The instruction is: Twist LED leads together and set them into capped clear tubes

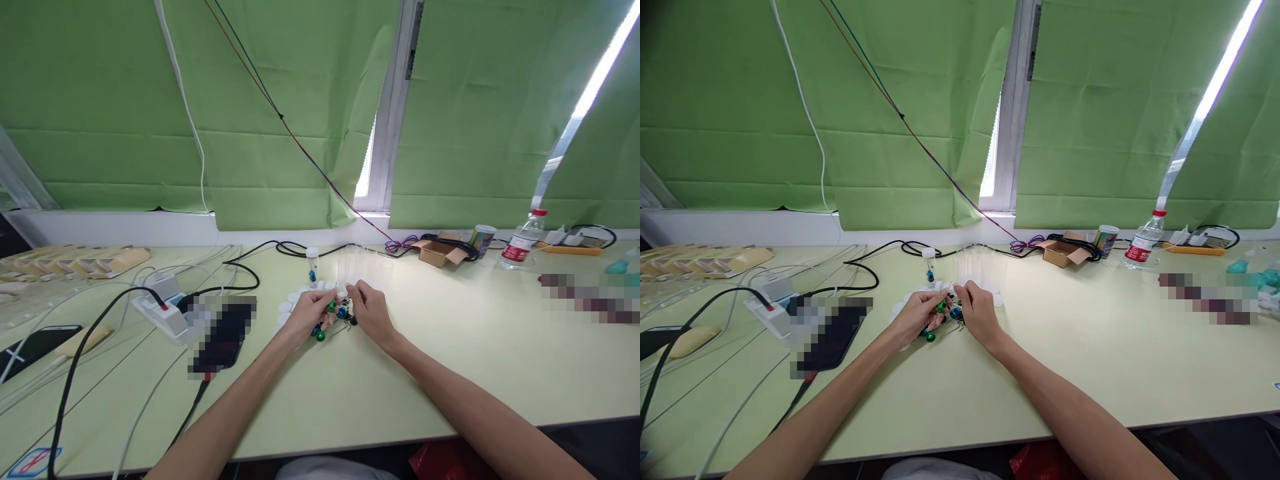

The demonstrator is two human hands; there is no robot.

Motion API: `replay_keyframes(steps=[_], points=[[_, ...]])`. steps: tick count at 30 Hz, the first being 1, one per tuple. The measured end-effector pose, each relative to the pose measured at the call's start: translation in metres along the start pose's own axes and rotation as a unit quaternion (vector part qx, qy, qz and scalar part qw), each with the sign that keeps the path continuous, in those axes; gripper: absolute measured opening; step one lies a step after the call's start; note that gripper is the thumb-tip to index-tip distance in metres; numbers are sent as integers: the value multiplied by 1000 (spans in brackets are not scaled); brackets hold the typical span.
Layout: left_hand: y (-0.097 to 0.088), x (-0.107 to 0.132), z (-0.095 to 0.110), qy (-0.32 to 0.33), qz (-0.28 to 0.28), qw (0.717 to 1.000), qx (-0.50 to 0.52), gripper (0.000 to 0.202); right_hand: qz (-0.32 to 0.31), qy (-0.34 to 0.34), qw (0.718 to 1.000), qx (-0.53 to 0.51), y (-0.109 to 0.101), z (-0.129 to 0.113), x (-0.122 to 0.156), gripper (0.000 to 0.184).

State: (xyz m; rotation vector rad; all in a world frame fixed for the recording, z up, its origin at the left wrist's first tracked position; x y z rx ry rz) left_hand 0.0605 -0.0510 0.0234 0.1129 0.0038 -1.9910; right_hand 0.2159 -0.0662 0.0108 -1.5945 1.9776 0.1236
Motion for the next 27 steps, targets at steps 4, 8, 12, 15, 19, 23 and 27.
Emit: replay_keyframes(steps=[4,8,12,15,19,23,27], points=[[-2,-2,3,-1,14,1000,21,44,-16,11,999,-33,1,-4,3,42],[-6,-5,1,2,28,999,32,43,-33,13,997,-70,0,-9,8,37],[-8,-6,-2,12,32,999,19,42,-45,15,994,-101,0,-11,9,33],[-8,-5,-2,15,35,999,12,41,-44,6,994,-103,1,-11,9,31],[-7,-4,0,14,37,999,12,42,-38,5,994,-105,1,-11,10,34],[-9,-5,1,18,49,999,7,41,-29,10,993,-116,0,-11,10,34],[-11,-6,-1,31,77,996,-14,39,-19,1,994,-108,0,-12,9,31]])
Point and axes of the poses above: each hand's wrist, its own x-axis away from the middle knuckle, its own y-axis out of the palm, z = x × y, the point moved 1 cm from there along -x, towards the middle knuckle, and after that the axes turned 4 degrees about y, right-handed, at the moved point
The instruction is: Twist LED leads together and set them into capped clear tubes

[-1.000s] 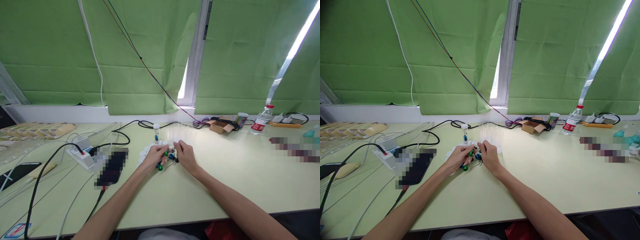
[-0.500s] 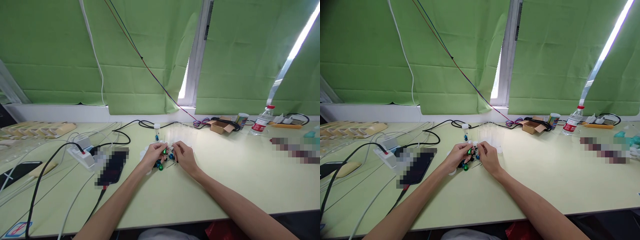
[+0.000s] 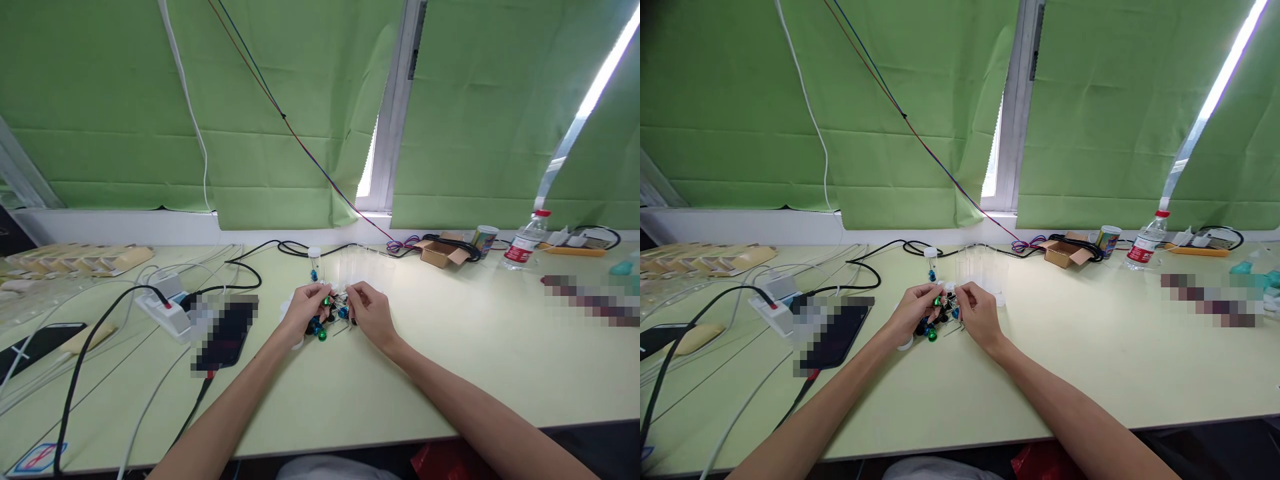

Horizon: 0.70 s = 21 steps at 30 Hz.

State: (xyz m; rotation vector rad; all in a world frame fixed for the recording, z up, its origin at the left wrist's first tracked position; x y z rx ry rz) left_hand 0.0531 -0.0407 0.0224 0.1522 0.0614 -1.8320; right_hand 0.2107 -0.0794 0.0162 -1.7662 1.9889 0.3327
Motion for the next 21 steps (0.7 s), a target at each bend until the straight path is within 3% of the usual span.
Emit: replay_keyframes(steps=[6,21], points=[[-1,-1,-3,42,29,998,-39,39,-8,8,998,65,1,5,-3,25],[1,1,3,52,62,988,-129,40,-110,21,982,154,5,18,-2,15]])
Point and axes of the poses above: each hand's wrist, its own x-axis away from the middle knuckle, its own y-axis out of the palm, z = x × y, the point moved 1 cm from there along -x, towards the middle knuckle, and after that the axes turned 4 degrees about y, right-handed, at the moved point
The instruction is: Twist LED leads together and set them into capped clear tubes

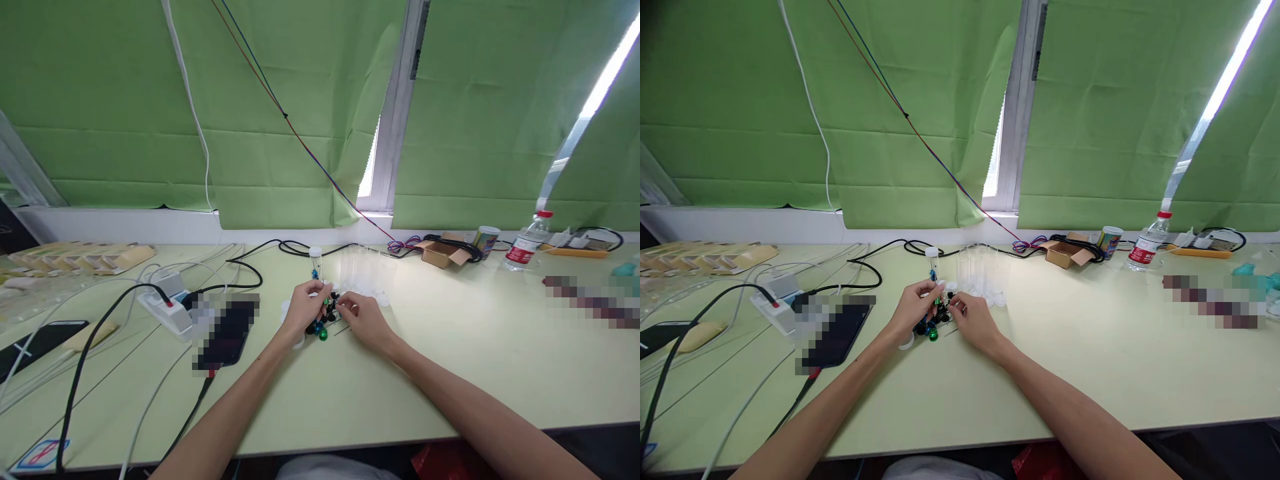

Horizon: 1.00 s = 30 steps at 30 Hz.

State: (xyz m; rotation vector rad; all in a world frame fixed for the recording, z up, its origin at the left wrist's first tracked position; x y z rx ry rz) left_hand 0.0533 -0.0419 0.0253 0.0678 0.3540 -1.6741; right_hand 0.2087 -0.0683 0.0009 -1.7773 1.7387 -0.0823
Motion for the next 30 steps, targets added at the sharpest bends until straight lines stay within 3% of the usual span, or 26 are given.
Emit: replay_keyframes(steps=[6,18,25,30], points=[[-1,1,-2,-6,5,999,-35,36,-11,-11,999,42,1,3,1,10],[-1,-2,-3,17,43,999,3,36,-28,-18,996,80,3,1,3,15],[0,0,1,17,43,998,35,38,-34,-61,997,38,3,-9,7,14],[-2,0,1,-6,45,995,93,35,-61,-101,991,63,5,-7,8,14]])
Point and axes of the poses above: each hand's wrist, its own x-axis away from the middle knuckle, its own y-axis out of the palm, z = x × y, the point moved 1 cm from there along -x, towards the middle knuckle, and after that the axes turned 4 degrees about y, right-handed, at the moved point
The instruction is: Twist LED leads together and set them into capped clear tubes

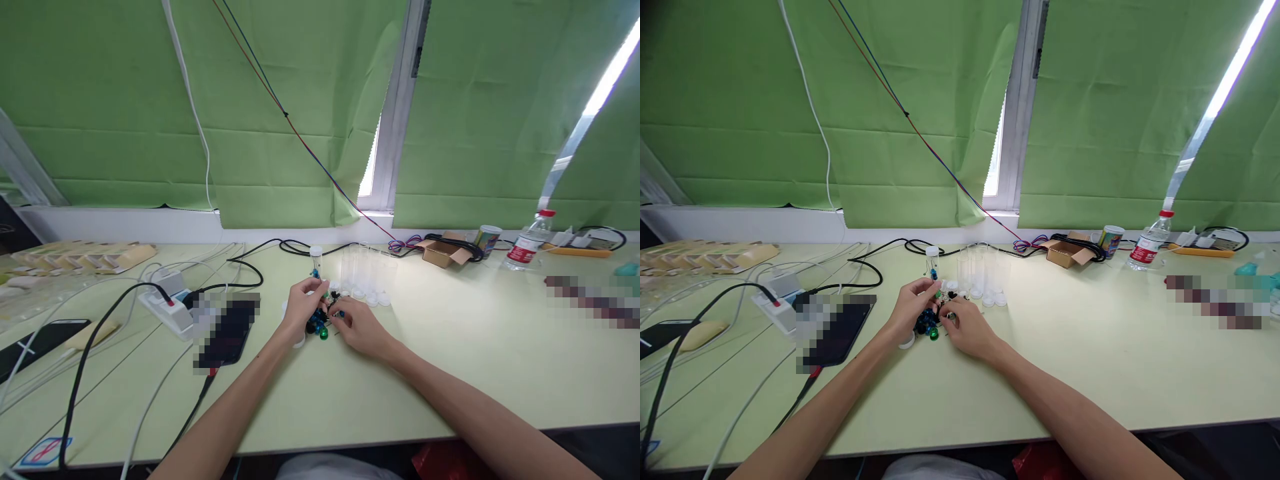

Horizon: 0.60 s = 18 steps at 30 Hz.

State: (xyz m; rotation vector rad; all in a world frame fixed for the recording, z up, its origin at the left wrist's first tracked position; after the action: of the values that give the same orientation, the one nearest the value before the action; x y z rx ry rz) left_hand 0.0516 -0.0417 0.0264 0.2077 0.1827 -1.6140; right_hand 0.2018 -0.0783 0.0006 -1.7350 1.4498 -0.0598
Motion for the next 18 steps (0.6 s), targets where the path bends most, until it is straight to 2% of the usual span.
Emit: replay_keyframes(steps=[10,18], points=[[0,-3,-5,-40,23,998,43,38,-40,-2,999,-8,1,-3,2,22],[-2,-3,-6,-21,36,999,34,40,-69,-18,997,7,1,-3,3,31]])
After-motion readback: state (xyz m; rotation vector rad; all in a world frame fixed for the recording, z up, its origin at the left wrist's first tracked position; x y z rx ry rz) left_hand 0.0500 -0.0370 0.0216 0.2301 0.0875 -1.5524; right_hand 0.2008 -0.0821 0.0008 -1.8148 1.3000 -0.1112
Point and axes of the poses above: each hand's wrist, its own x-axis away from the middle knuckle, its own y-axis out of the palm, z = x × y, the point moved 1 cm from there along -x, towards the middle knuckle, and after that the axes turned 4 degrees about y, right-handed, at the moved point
